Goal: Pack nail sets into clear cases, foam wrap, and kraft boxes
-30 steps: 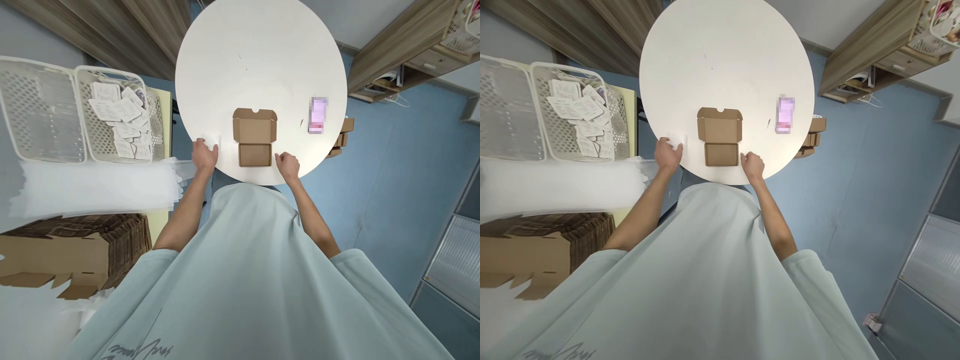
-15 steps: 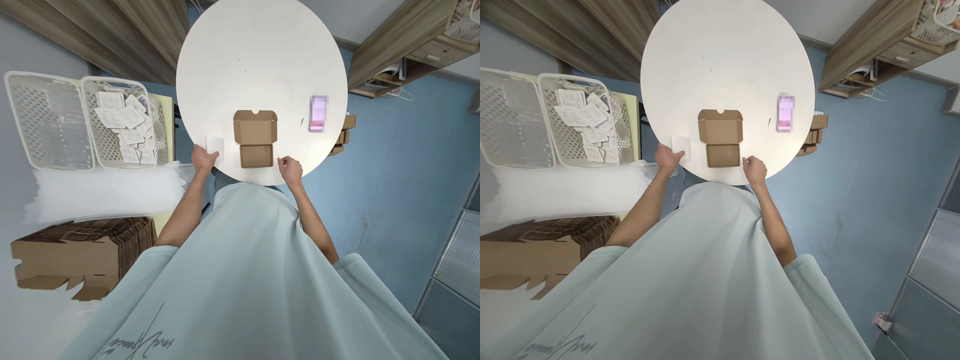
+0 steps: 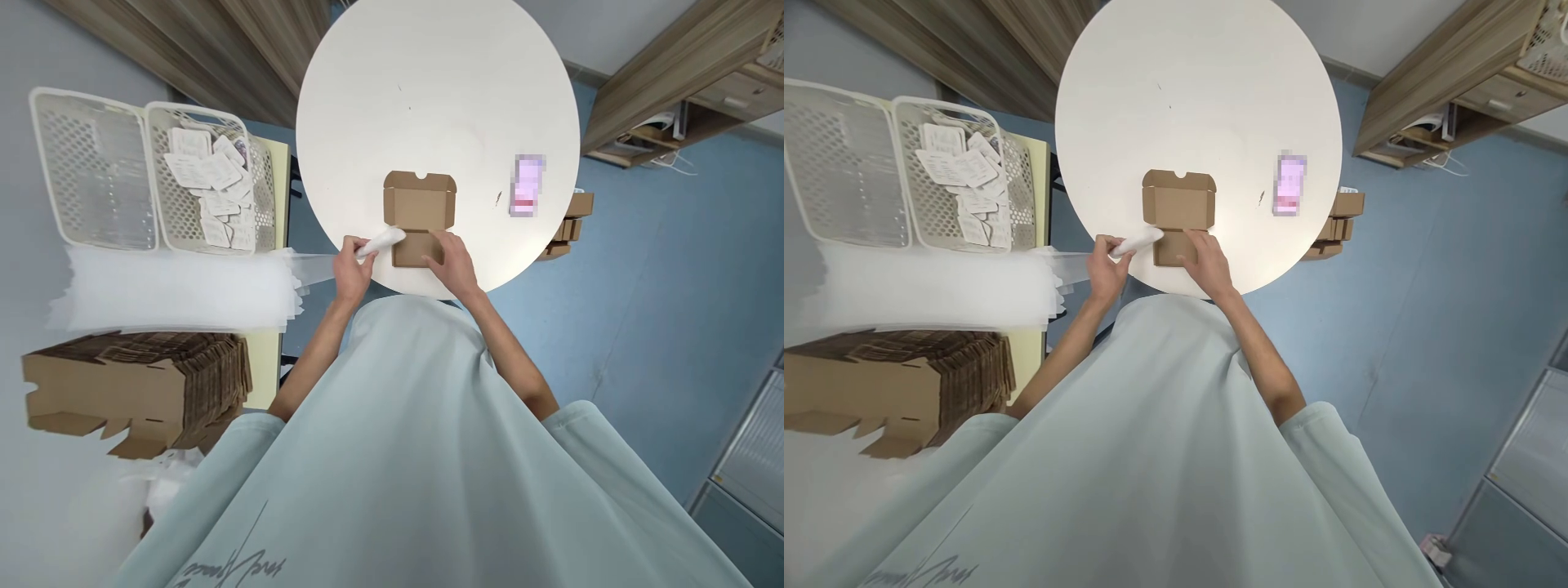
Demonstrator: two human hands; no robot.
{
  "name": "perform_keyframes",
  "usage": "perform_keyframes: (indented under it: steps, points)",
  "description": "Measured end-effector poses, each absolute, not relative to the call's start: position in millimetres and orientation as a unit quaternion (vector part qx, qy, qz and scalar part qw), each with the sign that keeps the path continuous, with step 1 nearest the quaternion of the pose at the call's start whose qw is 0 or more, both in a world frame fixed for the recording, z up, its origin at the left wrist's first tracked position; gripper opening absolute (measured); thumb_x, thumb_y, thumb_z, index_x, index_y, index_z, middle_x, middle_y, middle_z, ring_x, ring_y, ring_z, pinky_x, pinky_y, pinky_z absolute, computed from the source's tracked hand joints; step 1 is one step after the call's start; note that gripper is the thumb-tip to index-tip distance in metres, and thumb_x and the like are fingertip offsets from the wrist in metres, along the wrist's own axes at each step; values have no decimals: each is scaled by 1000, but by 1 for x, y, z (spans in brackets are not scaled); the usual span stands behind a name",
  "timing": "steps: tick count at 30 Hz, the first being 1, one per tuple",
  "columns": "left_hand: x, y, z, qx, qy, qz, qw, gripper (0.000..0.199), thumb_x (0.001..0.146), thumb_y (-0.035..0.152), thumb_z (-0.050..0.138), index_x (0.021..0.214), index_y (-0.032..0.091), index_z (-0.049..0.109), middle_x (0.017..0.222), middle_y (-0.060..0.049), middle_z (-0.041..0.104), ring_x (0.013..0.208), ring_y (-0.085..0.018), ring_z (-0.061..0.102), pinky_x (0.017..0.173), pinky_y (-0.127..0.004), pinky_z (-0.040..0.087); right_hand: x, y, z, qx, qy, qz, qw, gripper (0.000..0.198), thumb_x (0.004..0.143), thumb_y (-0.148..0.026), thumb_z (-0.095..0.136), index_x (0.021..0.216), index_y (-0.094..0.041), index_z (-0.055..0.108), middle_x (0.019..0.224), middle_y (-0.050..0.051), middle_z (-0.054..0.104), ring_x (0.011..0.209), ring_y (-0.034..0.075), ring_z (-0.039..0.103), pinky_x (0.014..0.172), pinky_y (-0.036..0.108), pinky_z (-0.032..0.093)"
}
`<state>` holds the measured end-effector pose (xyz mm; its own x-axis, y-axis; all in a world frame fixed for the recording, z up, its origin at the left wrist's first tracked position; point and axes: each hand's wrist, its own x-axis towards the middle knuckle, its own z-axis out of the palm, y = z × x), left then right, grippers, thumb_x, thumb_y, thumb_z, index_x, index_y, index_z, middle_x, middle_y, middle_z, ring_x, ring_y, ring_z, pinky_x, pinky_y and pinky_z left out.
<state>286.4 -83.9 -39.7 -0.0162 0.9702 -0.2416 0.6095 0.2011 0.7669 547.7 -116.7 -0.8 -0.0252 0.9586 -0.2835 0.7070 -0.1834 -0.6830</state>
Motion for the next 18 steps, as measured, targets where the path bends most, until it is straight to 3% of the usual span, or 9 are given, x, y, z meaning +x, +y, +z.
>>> perform_keyframes:
  steps: [4,7,10,13,18]
  points:
    - [305,-95,-16,645,630,173,397,15,105,23,64,118,28,57,138,-9,80,133,-28,73,119,-44,56,543,-108,2,-628,-651,386,183,57,107,-32,72,163,-31,61,170,11,63,160,35,55,135,59,46]
    - [316,-95,-11,670,595,163,413,16,107,23,61,122,28,61,139,-8,80,134,-29,73,121,-45,55,545,-105,3,-621,-653,400,165,44,108,-29,69,152,-30,71,164,10,69,157,34,57,133,57,46]
    - [324,-92,-15,673,580,160,430,19,106,26,64,125,27,63,136,-8,80,129,-30,74,117,-42,56,551,-107,1,-649,-625,411,140,31,114,-33,61,137,-26,79,147,11,79,147,33,65,126,52,51]
    - [333,-86,-25,656,589,152,446,29,102,27,70,130,25,63,132,-8,78,126,-31,74,113,-41,57,555,-109,-6,-687,-574,421,143,30,116,-37,58,129,-23,81,136,11,84,129,29,74,116,42,57]
    - [354,-74,-54,589,637,197,456,52,99,34,79,144,25,55,153,-14,62,118,-27,75,103,-40,62,558,-104,-27,-733,-515,424,131,24,114,-33,61,119,-20,81,120,9,87,112,23,80,99,33,59]
